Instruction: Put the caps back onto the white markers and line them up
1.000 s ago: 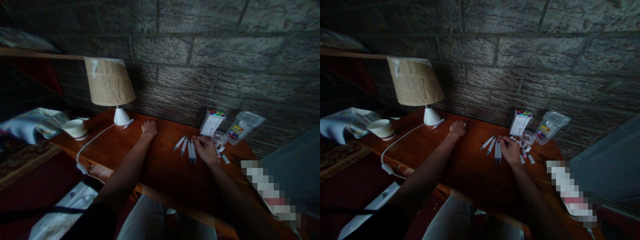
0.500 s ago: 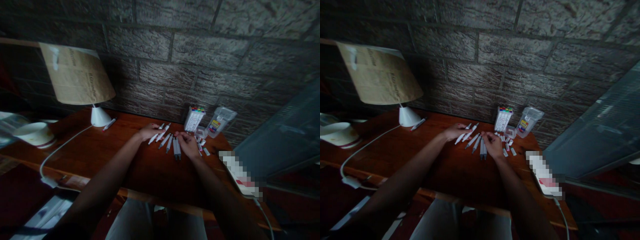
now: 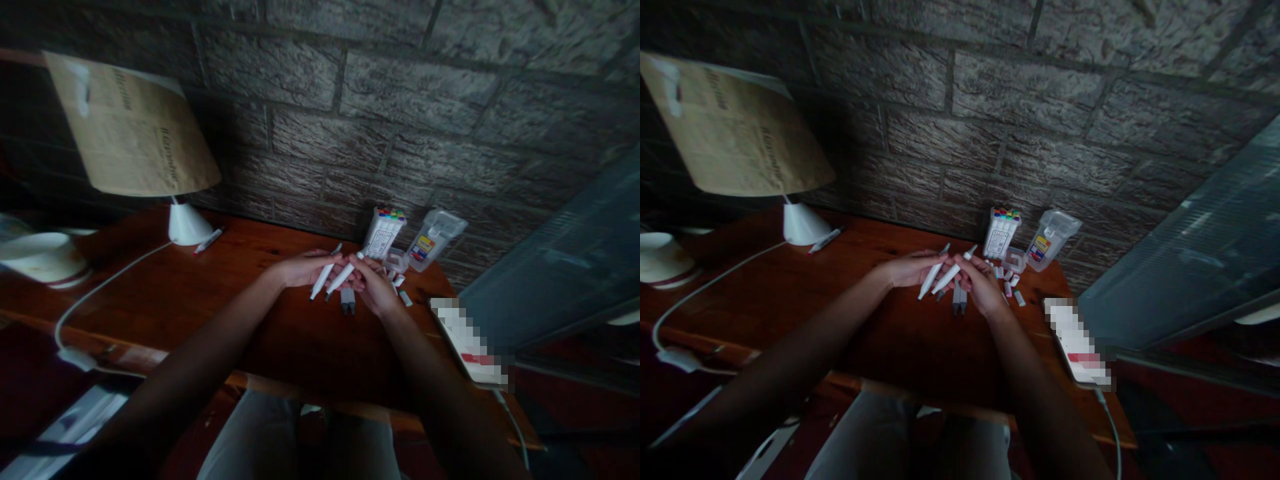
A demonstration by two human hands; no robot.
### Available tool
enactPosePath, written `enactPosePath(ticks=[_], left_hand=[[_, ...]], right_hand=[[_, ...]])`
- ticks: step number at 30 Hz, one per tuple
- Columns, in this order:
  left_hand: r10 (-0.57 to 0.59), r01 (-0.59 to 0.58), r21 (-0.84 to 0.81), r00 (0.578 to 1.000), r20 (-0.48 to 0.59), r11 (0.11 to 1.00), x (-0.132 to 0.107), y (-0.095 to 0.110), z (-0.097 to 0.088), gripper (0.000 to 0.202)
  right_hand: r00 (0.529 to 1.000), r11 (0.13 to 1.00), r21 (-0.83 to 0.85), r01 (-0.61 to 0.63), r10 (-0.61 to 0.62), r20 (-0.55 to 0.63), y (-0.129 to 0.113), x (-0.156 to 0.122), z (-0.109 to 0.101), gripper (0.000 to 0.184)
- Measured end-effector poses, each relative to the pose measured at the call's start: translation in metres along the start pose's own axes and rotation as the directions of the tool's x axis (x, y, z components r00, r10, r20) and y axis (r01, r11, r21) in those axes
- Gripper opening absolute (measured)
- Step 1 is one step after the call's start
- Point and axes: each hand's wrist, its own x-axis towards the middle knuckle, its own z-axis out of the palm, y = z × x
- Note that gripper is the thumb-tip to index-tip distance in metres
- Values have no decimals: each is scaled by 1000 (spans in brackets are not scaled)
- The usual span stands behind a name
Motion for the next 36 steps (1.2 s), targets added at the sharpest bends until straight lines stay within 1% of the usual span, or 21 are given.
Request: enactPosePath(ticks=[3, 5, 8, 12, 15, 19, 22, 24, 27, 29, 31, 33, 36], left_hand=[[2, -6, 58, 997, 76, 998, -1, 1, 0, 41], [7, -16, 87, 995, 100, 996, -1, 1, 0, 45], [-17, 4, 131, 995, 100, 991, -2, 2, 0, 51], [-72, 54, 191, 993, 91, 980, -4, 4, 3, 61], [-77, 58, 196, 993, 89, 979, -5, 4, 6, 60], [-28, 13, 158, 995, 91, 987, -4, 4, 6, 54], [-31, 25, 126, 998, 48, 992, -1, 1, 3, 53], [-9, 8, 104, 1000, 13, 995, 2, -2, -1, 50], [77, -75, 87, 997, -17, 993, 6, -6, -9, 44], [139, -135, 69, 989, -60, 988, 8, -7, -13, 39], [171, -165, 50, 976, -133, 985, 7, -6, -13, 34], [160, -154, 46, 969, -189, 987, 6, -4, -11, 33], [121, -111, 60, 971, -205, 992, 4, -2, -9, 38]], right_hand=[[1000, 1000, 8, -5, 5, 16, -1, -1, 1, 43], [1000, 1000, 9, -1, 0, 18, -1, -2, 2, 41], [1000, 1000, 10, 14, -14, 14, -1, -5, 4, 36], [999, 999, 0, 33, -33, 42, -3, -6, 3, 33], [1000, 1000, -5, 12, -12, 25, -4, -5, 2, 31], [1000, 1000, 14, -2, 2, 27, -4, -3, 1, 27], [998, 999, 37, 16, -19, 60, -3, -3, 0, 25], [997, 998, 65, 23, -28, 68, -2, -3, 0, 33], [999, 996, 94, 7, -12, 52, -2, -3, 0, 48], [1000, 995, 96, -10, 8, 26, -3, -2, 0, 51], [1000, 994, 103, -27, 27, 4, -4, -2, 0, 54], [999, 994, 109, -33, 34, -12, -5, -2, 1, 55], [999, 996, 81, -32, 34, -33, -6, -2, 1, 52]])
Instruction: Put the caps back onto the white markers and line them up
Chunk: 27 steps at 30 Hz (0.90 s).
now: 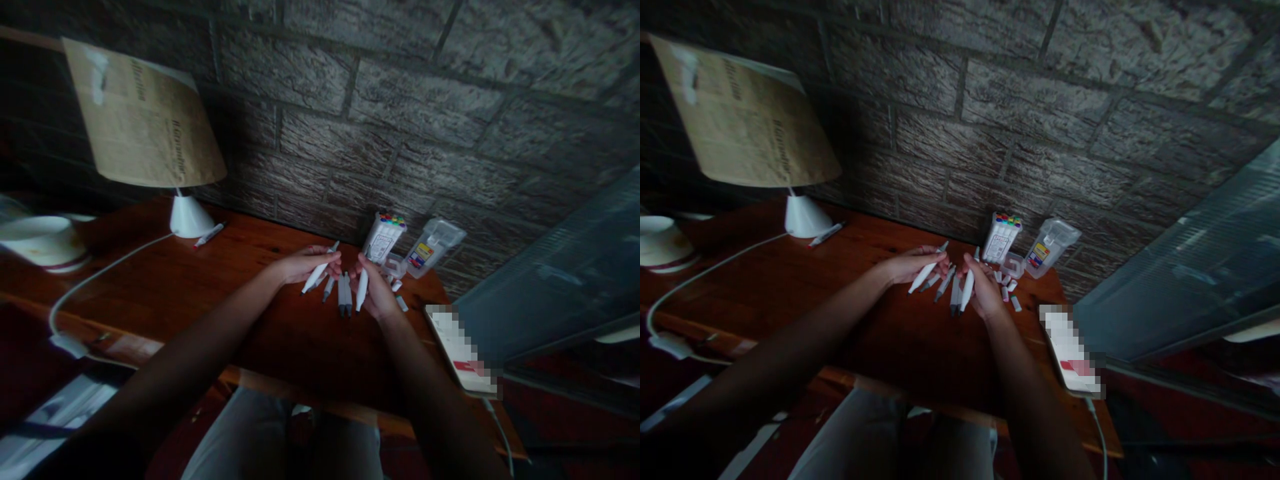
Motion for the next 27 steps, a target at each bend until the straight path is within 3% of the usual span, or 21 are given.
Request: enactPosePath(ticks=[5, 12, 17, 22, 27], left_hand=[[6, -6, -2, 1000, 20, 1000, 1, 1, -1, 38], [-135, 140, -85, 989, 59, 987, 8, -1, -10, 32], [-72, 79, -86, 994, 80, 993, 5, 0, -11, 22], [39, -25, -92, 987, 156, 995, 1, 4, -8, 21], [36, -21, -97, 986, 163, 995, 2, 1, -7, 22]], right_hand=[[999, 998, -48, -48, 47, -8, 3, 0, -1, 54], [991, 994, 48, -94, 89, 101, 5, -1, 0, 36], [993, 996, 71, -57, 49, 104, 2, -1, 0, 29], [999, 998, 58, 5, -7, 36, 1, 0, 2, 38], [1000, 997, 79, -1, 3, -19, 1, 1, 2, 40]])
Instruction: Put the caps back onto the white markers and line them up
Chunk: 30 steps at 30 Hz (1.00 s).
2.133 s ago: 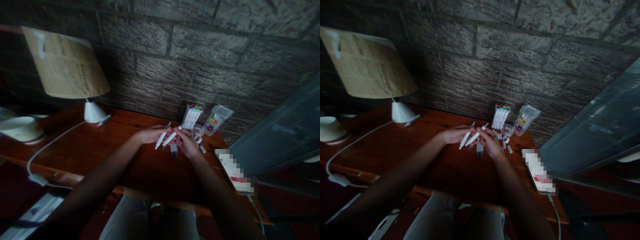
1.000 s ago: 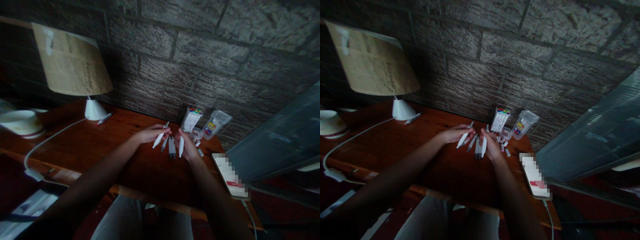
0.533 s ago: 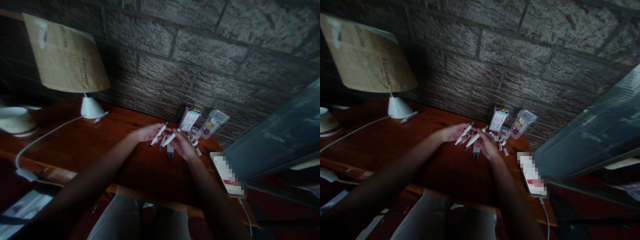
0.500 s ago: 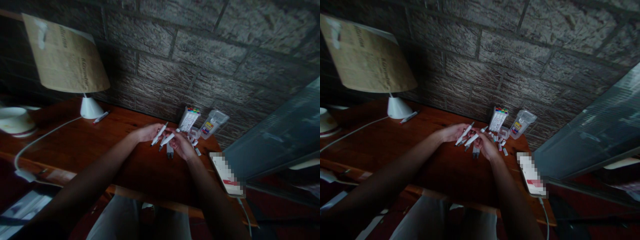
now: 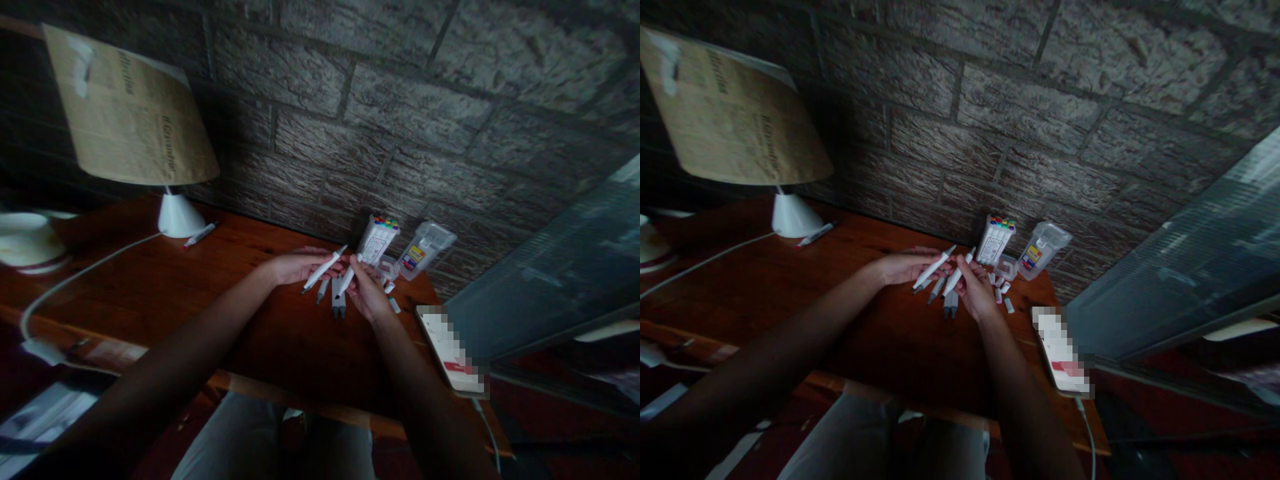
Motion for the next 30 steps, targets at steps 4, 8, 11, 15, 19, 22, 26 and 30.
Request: enactPosePath(ticks=[4, 8, 11, 15, 19, 22, 26, 30], left_hand=[[7, -7, -12, 1000, 2, 1000, 0, -1, -1, 22], [23, -23, -15, 999, 25, 1000, -1, 0, -2, 22], [36, -36, 7, 999, 25, 999, -1, 0, -2, 24], [41, -41, 7, 999, 14, 999, -1, -1, -3, 28], [46, -45, -11, 999, 27, 999, -1, -1, -3, 28], [39, -39, -15, 999, 13, 999, -1, -1, -4, 27], [37, -42, -42, 993, -116, 998, 0, -1, -6, 26], [42, -57, -69, 978, -204, 996, 0, 1, -6, 18]], right_hand=[[1000, 1000, 27, -5, 5, 0, 1, 1, -1, 42], [999, 998, 43, -43, 43, -21, 0, 1, -1, 45], [998, 997, 45, -64, 65, -26, -1, 1, -1, 39], [998, 997, 51, -53, 55, -33, -1, 1, -3, 28], [997, 997, 58, -48, 51, -54, 1, 2, -5, 27], [998, 997, 70, -34, 38, -47, 2, 2, -4, 28], [995, 991, 132, -23, 35, -90, -6, 4, -9, 24], [985, 969, 243, 43, 0, -173, -17, 7, -16, 19]])
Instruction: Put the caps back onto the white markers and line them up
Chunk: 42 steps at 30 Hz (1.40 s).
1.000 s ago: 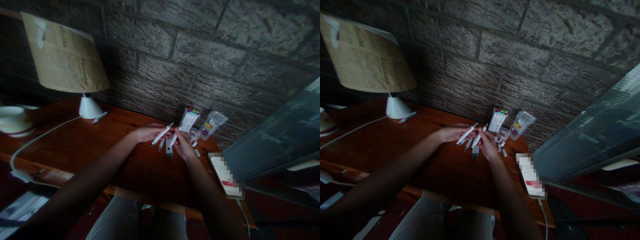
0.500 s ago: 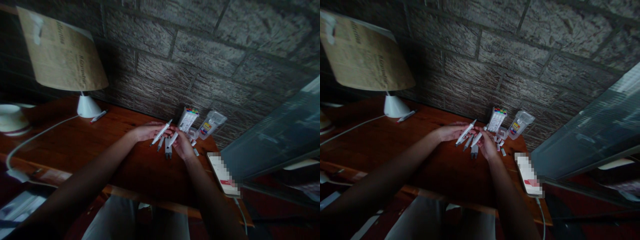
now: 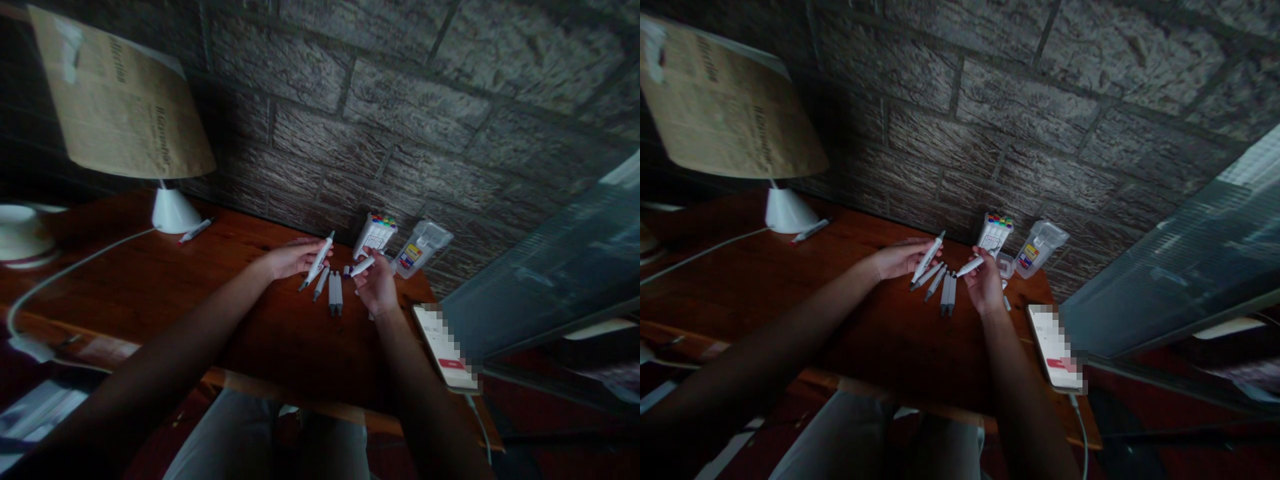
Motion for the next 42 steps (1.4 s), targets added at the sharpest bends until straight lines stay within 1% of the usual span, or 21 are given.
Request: enactPosePath(ticks=[3, 5, 8, 12, 19, 23, 31, 34, 38, 42], left_hand=[[-12, 12, -25, 1000, 7, 1000, -1, 1, 2, 17], [-33, 33, -37, 999, 19, 999, -2, 1, 4, 16], [-41, 43, -33, 997, 59, 999, -2, 0, 4, 15], [5, 0, -44, 992, 124, 999, -1, -1, 2, 20], [85, -74, -67, 979, 184, 995, -4, 0, 7, 26], [105, -88, -87, 974, 203, 992, -5, -1, 7, 32], [107, -92, -71, 966, 235, 993, -5, -3, 7, 34], [106, -93, -70, 967, 231, 993, -5, -3, 7, 35], [100, -87, -64, 964, 245, 994, -5, -2, 6, 35], [98, -86, -60, 962, 254, 994, -5, -2, 6, 35]], right_hand=[[999, 998, 56, 16, -14, -29, -3, -1, 1, 16], [999, 997, 76, 2, 1, -42, -2, -3, 4, 14], [999, 995, 98, -30, 32, -19, -1, -6, 6, 11], [998, 996, 79, -39, 35, 54, 0, -7, 6, 11], [996, 996, 80, -31, 24, 85, 4, -5, 3, 15], [994, 998, 52, -26, 20, 108, 4, -5, 3, 15], [986, 1000, 2, 0, -1, 164, 8, -4, 1, 19], [987, 1000, 4, 7, -8, 161, 9, -4, 1, 20], [990, 1000, 24, -14, 10, 142, 9, -6, 3, 20], [987, 1000, 9, -11, 9, 160, 10, -7, 5, 23]])
